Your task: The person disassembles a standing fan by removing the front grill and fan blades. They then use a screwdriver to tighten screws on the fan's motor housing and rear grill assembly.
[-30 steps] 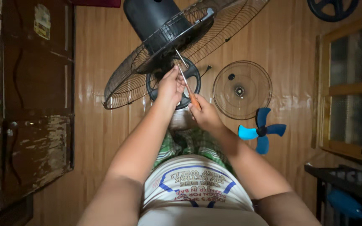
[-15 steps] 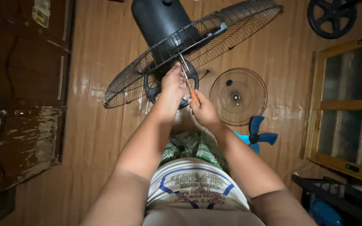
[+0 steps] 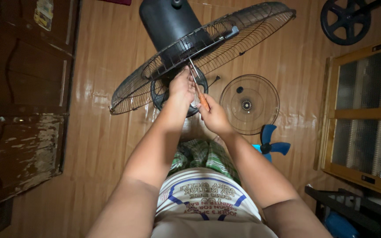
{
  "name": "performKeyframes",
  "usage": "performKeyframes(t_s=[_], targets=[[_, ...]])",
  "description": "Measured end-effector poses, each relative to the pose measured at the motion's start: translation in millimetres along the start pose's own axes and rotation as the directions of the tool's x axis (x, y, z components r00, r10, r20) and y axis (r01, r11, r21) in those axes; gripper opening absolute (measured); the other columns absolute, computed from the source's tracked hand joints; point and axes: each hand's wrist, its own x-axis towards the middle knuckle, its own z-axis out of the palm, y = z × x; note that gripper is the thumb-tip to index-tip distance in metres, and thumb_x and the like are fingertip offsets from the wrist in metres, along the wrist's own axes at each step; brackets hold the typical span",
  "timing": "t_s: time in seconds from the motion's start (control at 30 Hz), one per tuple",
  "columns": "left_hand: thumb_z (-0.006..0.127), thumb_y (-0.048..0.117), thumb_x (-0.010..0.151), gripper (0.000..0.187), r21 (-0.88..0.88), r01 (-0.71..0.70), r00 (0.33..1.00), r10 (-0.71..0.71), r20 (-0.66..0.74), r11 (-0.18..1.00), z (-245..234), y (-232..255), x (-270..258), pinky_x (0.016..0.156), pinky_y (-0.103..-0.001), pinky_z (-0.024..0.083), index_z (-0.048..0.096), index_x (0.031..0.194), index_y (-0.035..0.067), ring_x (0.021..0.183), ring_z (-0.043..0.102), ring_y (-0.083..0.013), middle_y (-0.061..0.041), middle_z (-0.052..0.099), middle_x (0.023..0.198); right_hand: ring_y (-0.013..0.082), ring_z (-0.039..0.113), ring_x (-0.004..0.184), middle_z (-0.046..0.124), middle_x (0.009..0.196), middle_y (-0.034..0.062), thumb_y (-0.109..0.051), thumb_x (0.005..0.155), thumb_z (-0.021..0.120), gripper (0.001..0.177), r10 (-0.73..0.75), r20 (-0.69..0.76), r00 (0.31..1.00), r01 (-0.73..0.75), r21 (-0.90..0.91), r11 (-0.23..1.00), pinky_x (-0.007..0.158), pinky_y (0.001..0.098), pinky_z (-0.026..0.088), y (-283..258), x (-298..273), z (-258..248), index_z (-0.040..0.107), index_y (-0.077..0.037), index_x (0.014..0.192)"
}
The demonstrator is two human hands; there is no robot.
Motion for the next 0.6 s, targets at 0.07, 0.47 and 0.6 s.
performKeyframes(t_s=[0.07, 0.47, 0.6], targets=[[0.062, 0.017, 0.100, 0.008, -0.017, -0.015, 1.000, 0.015, 0.014, 1.000, -2, -2, 5, 0.050, -0.021, 0.038, 0.069, 0.096, 0.015, 0.058, 0.052, -0.0054, 0.005, 0.065, 0.074, 0.0097, 0.058, 0.058, 0.061, 0.072, 0.0011, -0.020, 0.099, 0.064, 0.040, -0.016, -0.008, 1.000, 0.015, -0.009, 1.000, 0.054, 0.0286, 0.049, 0, 0, -1, 0.058, -0.009, 0.137], [0.064, 0.028, 0.096, 0.017, 0.265, -0.041, 0.996, 0.062, -0.070, 0.963, -3, 13, -30, 0.058, -0.024, 0.045, 0.067, 0.105, 0.014, 0.071, 0.056, -0.0078, 0.005, 0.066, 0.088, 0.0070, 0.052, 0.053, 0.058, 0.077, -0.0003, -0.020, 0.105, 0.056, 0.027, 0.092, 0.274, 0.957, -0.200, 0.399, 0.895, 0.045, 0.0226, 0.042, 18, 20, -13, 0.056, -0.008, 0.130], [0.066, 0.026, 0.098, 0.021, 0.662, -0.263, 0.963, 0.148, 0.225, 0.702, -25, 30, -133, 0.059, -0.024, 0.047, 0.067, 0.111, 0.009, 0.073, 0.056, -0.0091, 0.000, 0.063, 0.088, 0.0118, 0.054, 0.051, 0.066, 0.085, 0.0096, -0.023, 0.108, 0.055, 0.025, 0.091, 0.366, 0.926, -0.294, 0.549, 0.783, 0.042, 0.0236, 0.042, 21, 27, -18, 0.047, -0.005, 0.123]])
